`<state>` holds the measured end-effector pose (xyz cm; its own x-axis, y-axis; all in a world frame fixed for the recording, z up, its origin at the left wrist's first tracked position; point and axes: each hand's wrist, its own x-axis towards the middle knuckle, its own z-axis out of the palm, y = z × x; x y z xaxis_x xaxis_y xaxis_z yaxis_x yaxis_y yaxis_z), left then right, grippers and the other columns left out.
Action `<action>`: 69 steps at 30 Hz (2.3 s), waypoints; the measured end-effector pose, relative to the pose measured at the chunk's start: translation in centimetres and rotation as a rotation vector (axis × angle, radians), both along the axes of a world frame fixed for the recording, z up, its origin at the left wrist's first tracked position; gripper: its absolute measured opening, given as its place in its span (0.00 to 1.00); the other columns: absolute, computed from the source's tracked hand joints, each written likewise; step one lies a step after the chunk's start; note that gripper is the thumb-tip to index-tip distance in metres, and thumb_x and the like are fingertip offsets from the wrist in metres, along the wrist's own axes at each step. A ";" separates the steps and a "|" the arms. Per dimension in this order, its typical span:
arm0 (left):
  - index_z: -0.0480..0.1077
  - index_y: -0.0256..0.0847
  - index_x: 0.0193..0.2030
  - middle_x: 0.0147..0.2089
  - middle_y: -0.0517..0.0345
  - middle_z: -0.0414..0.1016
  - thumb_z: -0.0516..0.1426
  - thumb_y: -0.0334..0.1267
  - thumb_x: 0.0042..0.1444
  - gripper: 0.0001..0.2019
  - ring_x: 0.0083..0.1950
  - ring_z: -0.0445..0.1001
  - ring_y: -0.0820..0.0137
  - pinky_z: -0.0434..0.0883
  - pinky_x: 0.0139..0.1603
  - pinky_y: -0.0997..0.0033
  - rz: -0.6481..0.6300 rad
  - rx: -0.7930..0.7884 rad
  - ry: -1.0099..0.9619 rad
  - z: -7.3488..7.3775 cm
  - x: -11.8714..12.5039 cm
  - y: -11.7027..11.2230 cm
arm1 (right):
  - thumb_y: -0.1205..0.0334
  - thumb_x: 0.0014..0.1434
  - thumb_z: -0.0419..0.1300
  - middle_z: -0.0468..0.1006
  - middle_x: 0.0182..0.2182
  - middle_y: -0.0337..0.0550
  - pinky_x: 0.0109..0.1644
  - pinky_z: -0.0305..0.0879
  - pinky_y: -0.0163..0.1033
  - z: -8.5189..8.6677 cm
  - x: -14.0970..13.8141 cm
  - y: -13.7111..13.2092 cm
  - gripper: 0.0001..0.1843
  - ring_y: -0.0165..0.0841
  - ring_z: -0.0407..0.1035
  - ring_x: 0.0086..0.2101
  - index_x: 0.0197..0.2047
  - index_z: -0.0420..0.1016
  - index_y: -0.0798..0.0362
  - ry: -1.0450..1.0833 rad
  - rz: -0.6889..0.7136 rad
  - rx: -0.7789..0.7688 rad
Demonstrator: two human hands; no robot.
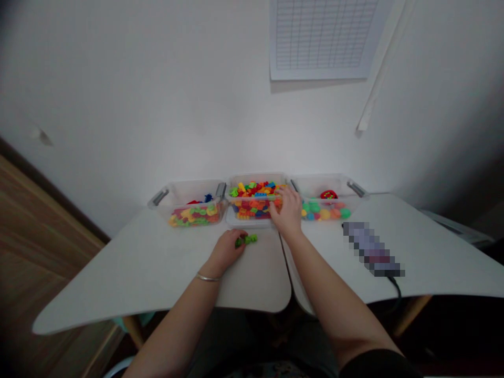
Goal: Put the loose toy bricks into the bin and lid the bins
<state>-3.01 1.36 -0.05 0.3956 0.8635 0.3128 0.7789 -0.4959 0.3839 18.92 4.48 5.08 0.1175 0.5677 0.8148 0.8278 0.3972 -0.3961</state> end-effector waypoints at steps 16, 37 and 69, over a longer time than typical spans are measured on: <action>0.72 0.40 0.45 0.44 0.53 0.76 0.56 0.28 0.51 0.13 0.46 0.71 0.65 0.68 0.51 0.64 -0.003 0.030 -0.020 -0.6 0.0 0.3 | 0.69 0.54 0.57 0.76 0.44 0.46 0.54 0.60 0.45 -5.8 -4.1 -4.4 0.16 0.40 0.64 0.47 0.47 0.73 0.53 -0.351 0.333 -0.478; 0.71 0.39 0.44 0.44 0.52 0.75 0.57 0.33 0.54 0.10 0.47 0.71 0.64 0.67 0.50 0.63 0.002 0.026 -0.026 -0.5 0.0 0.2 | 0.67 0.54 0.57 0.76 0.37 0.46 0.48 0.63 0.44 -6.3 -3.5 -4.4 0.09 0.40 0.67 0.41 0.40 0.72 0.53 -0.241 0.263 -0.504; 0.71 0.40 0.42 0.41 0.54 0.76 0.58 0.32 0.52 0.09 0.43 0.70 0.65 0.66 0.46 0.66 0.017 0.004 0.010 -0.1 0.1 0.1 | 0.65 0.54 0.55 0.75 0.47 0.51 0.56 0.59 0.52 0.4 0.3 0.8 0.17 0.44 0.65 0.50 0.48 0.71 0.55 0.000 -0.011 -0.019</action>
<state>-2.89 1.42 -0.14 0.3839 0.8690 0.3123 0.7909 -0.4840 0.3745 19.18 5.32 5.49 0.1239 0.5816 0.8040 0.8319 0.3808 -0.4037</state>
